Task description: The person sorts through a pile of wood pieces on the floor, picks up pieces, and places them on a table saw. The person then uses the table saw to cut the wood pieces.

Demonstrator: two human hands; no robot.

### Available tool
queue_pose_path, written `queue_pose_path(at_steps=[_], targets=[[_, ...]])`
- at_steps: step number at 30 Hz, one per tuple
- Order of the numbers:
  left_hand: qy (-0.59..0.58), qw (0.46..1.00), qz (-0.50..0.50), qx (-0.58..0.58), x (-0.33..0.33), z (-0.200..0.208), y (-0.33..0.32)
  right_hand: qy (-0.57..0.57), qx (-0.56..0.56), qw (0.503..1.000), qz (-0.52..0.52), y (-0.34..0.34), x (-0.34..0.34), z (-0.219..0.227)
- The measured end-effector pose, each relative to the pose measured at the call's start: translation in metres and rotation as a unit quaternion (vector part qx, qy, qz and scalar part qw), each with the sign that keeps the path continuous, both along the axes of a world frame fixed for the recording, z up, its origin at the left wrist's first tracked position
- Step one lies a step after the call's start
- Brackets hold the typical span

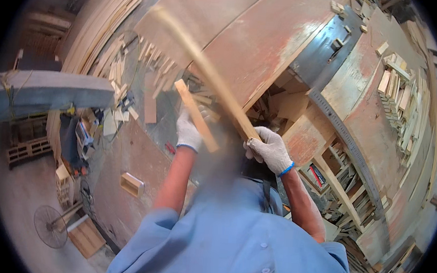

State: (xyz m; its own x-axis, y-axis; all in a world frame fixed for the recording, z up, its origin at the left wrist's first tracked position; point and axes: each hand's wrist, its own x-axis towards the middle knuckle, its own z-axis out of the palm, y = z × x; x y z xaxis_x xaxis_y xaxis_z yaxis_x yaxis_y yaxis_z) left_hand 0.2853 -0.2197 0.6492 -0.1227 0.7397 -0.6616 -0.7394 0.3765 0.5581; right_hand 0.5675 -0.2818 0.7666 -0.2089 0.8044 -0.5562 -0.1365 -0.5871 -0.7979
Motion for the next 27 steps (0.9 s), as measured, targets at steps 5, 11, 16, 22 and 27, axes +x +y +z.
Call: queue_pose_path(at_steps=[5, 11, 16, 22, 27], targets=[[0.065, 0.988, 0.120, -0.069, -0.092, -0.089, -0.099, 0.063, -0.006, 0.991, 0.121, -0.060, -0.011, -0.070], [0.078, 0.976, 0.123, -0.159, -0.090, -0.084, -0.145, -0.101, -0.048, 0.982, 0.154, -0.032, -0.037, -0.099], [0.061, 0.991, 0.082, -0.091, -0.077, -0.072, -0.122, -0.456, 0.090, 0.879, 0.112, 0.017, -0.054, -0.070], [-0.060, 0.996, 0.030, -0.056, 0.005, -0.020, -0.086, -0.276, 0.080, 0.941, 0.180, -0.036, -0.047, -0.066], [-0.119, 0.993, -0.005, 0.009, 0.049, 0.002, -0.078, -0.093, -0.083, 0.987, 0.098, -0.081, -0.056, -0.090]])
